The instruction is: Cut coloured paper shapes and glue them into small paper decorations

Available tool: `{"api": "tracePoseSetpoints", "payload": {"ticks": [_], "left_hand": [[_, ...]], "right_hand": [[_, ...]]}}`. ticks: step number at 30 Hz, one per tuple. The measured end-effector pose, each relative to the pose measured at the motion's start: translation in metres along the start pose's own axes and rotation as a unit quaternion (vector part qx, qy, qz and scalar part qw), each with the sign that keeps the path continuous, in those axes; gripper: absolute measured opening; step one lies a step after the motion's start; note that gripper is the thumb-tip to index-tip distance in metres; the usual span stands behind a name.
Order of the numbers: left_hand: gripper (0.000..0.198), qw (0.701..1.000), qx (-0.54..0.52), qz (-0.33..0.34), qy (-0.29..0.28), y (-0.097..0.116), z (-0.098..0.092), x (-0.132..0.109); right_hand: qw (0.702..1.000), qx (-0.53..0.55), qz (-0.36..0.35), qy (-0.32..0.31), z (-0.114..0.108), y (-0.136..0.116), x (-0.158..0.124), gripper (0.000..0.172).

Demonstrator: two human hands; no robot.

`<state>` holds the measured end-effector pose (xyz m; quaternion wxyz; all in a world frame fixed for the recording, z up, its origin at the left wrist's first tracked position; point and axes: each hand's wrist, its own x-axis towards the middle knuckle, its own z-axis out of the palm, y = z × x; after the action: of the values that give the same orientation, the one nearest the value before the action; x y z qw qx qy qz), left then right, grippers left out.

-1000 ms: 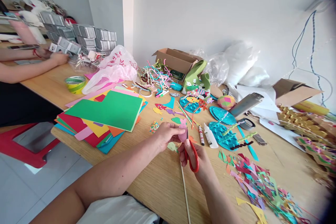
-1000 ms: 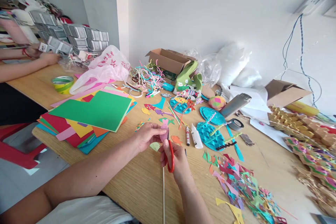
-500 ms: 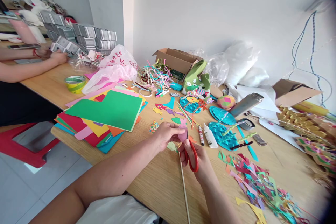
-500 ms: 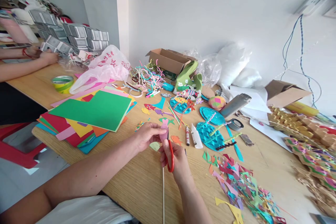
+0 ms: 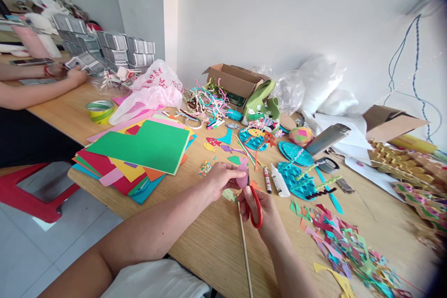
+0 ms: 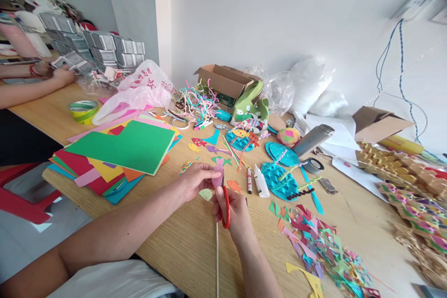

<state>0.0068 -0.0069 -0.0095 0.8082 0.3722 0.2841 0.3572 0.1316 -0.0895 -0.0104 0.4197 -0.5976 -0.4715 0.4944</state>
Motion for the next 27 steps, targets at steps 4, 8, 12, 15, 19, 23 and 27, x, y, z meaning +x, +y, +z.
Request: {"api": "tracePoseSetpoints", "payload": {"ticks": [4, 8, 12, 15, 19, 23, 27], "left_hand": [[0.031, 1.0, -0.001, -0.005, 0.003, 0.0003, 0.0001, 0.0], [0.033, 1.0, -0.002, -0.007, 0.002, 0.0018, 0.001, -0.0009], [0.033, 1.0, -0.004, -0.009, -0.002, 0.0036, 0.0019, -0.0018], [0.033, 1.0, -0.012, -0.01, -0.006, 0.0044, 0.0022, -0.0019], [0.033, 1.0, -0.019, -0.003, -0.003, 0.0044, 0.0023, -0.0012], [0.033, 1.0, -0.02, 0.0, 0.008, 0.0043, 0.0021, -0.0003], [0.032, 1.0, -0.012, -0.003, 0.018, 0.0044, 0.0014, 0.0002]], "right_hand": [[1.0, 0.003, 0.004, 0.003, 0.0005, -0.0006, 0.0002, 0.056], [1.0, 0.006, 0.004, 0.002, 0.0005, 0.0, -0.0001, 0.056], [1.0, 0.002, 0.005, 0.0, 0.0002, 0.0004, -0.0007, 0.056], [1.0, 0.006, 0.005, -0.002, -0.0001, 0.0003, -0.0006, 0.055], [1.0, 0.021, 0.001, -0.007, -0.001, 0.001, -0.0002, 0.054], [1.0, 0.028, -0.001, -0.013, -0.0011, 0.0005, -0.0009, 0.053], [1.0, 0.025, 0.002, -0.016, -0.0004, -0.0003, -0.0012, 0.053]]}}
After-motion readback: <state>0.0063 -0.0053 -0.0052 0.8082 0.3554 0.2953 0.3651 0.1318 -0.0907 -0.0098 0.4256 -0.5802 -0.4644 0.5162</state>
